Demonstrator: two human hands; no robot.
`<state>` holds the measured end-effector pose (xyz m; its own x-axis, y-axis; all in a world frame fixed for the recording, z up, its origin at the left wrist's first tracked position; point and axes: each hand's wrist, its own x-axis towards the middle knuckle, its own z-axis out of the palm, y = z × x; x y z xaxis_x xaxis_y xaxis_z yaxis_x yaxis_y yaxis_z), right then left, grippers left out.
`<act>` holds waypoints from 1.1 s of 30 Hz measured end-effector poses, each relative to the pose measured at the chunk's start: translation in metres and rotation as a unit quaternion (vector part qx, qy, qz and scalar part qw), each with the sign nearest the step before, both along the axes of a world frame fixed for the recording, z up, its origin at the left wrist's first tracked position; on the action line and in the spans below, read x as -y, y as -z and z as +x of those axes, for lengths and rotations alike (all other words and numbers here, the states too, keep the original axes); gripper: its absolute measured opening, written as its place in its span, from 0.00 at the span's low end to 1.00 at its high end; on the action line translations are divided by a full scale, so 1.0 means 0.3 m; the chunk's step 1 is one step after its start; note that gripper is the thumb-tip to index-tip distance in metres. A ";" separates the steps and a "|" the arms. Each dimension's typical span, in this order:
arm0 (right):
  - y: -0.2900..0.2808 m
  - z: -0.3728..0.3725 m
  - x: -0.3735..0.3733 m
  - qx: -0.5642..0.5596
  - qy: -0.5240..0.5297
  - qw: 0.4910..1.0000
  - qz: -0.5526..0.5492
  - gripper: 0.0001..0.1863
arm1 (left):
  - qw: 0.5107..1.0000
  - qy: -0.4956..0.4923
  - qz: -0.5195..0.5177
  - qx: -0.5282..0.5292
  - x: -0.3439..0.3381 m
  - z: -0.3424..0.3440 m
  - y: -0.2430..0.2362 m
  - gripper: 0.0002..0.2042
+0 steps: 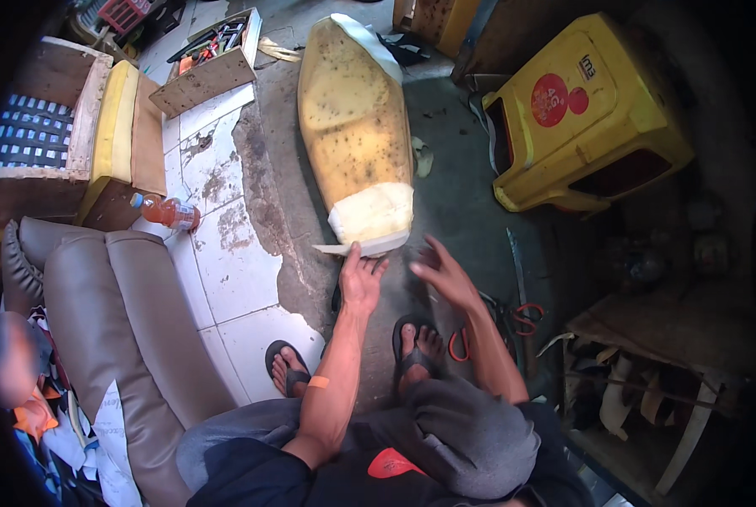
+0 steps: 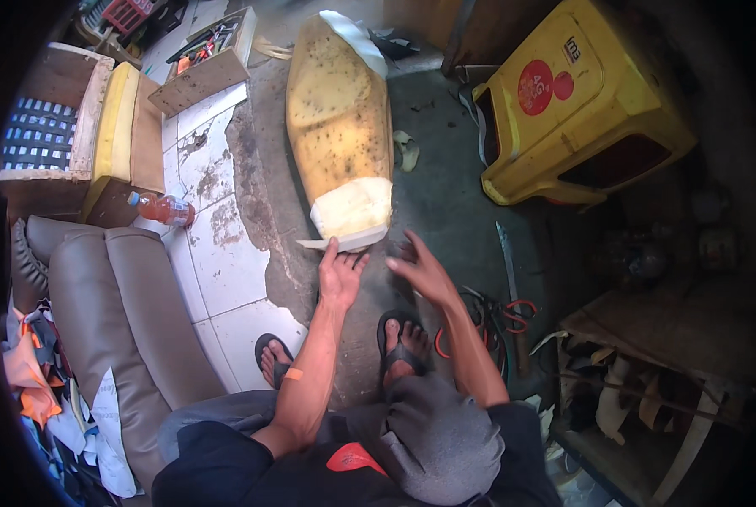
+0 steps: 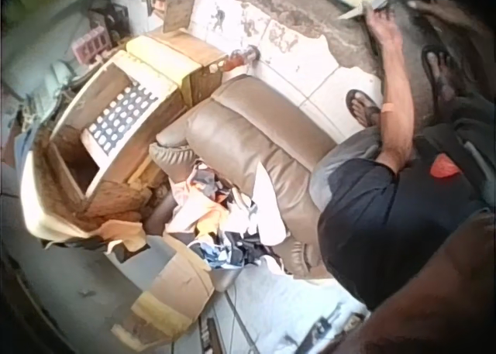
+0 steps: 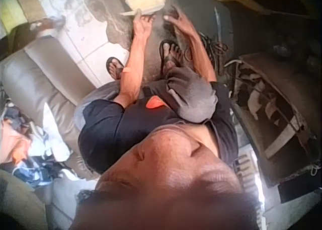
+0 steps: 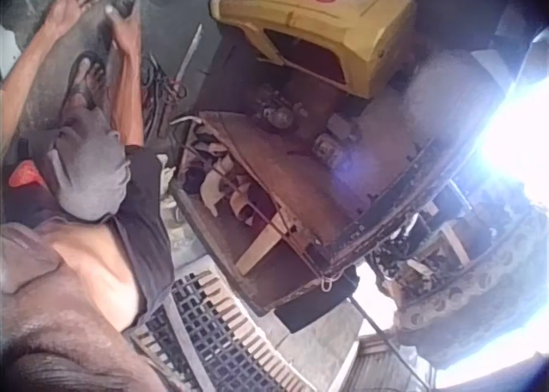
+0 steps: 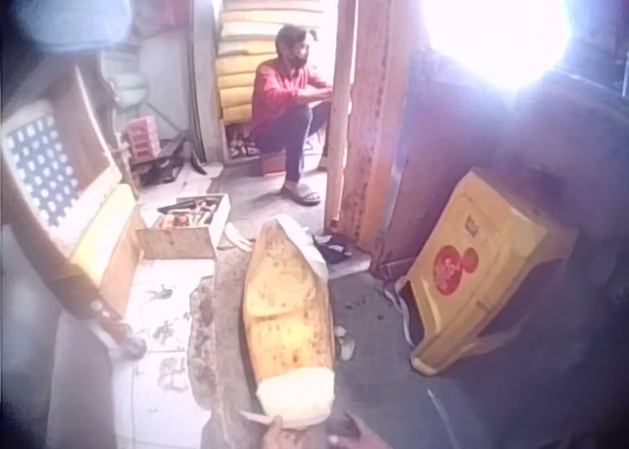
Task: The person removes a foam layer from a seat cushion, flips the cushion to expose the base, and uses pliers to remove staples. They then apply a liquid from a bottle to the foam and cushion, and use scissors to trim the foam edges.
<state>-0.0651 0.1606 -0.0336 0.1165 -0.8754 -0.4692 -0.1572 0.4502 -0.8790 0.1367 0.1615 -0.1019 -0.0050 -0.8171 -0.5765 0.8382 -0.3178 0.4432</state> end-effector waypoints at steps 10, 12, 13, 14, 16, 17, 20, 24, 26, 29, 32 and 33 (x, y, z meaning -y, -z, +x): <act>0.185 0.216 0.174 0.185 0.152 0.970 0.030 0.30 | 0.999 0.001 0.032 0.040 0.048 -0.015 0.041 0.24; 0.196 0.187 0.161 0.203 0.152 0.967 0.034 0.29 | 0.999 0.020 0.035 0.008 0.041 0.011 0.073 0.25; 0.203 0.159 0.162 0.210 0.148 0.966 0.040 0.30 | 0.999 0.022 0.023 0.021 0.030 -0.020 0.056 0.25; 0.208 0.123 0.155 0.217 0.144 0.964 0.045 0.30 | 0.999 0.038 0.021 0.012 0.021 -0.068 0.054 0.25; 0.186 0.034 0.118 0.264 0.165 0.949 0.058 0.31 | 0.997 0.071 0.016 0.008 0.005 -0.125 0.045 0.26; 0.179 -0.023 0.081 0.284 0.176 0.940 0.066 0.32 | 0.995 0.095 0.014 0.003 -0.010 -0.147 0.039 0.26; 0.174 -0.181 -0.075 0.033 0.190 0.980 0.040 0.28 | 0.989 0.145 0.018 0.016 -0.028 -0.167 0.029 0.28; 0.198 -0.500 -0.356 -0.465 0.155 0.870 -0.047 0.18 | 0.986 0.147 -0.004 0.085 -0.019 -0.111 -0.018 0.26; 0.295 -0.756 -0.544 -0.537 0.076 0.836 -0.084 0.14 | 0.985 0.144 -0.006 0.098 -0.008 -0.132 -0.036 0.22; 0.194 -0.666 -0.511 -0.489 0.019 0.868 -0.084 0.14 | 0.974 0.130 -0.006 0.186 -0.001 -0.011 -0.009 0.21; 0.130 -0.689 -0.515 -0.567 -0.043 0.822 -0.014 0.17 | 0.974 0.130 -0.019 0.185 0.022 -0.013 -0.024 0.20; 0.137 -0.703 -0.520 -0.577 -0.046 0.816 0.004 0.17 | 0.974 0.132 -0.021 0.185 0.027 -0.009 -0.029 0.20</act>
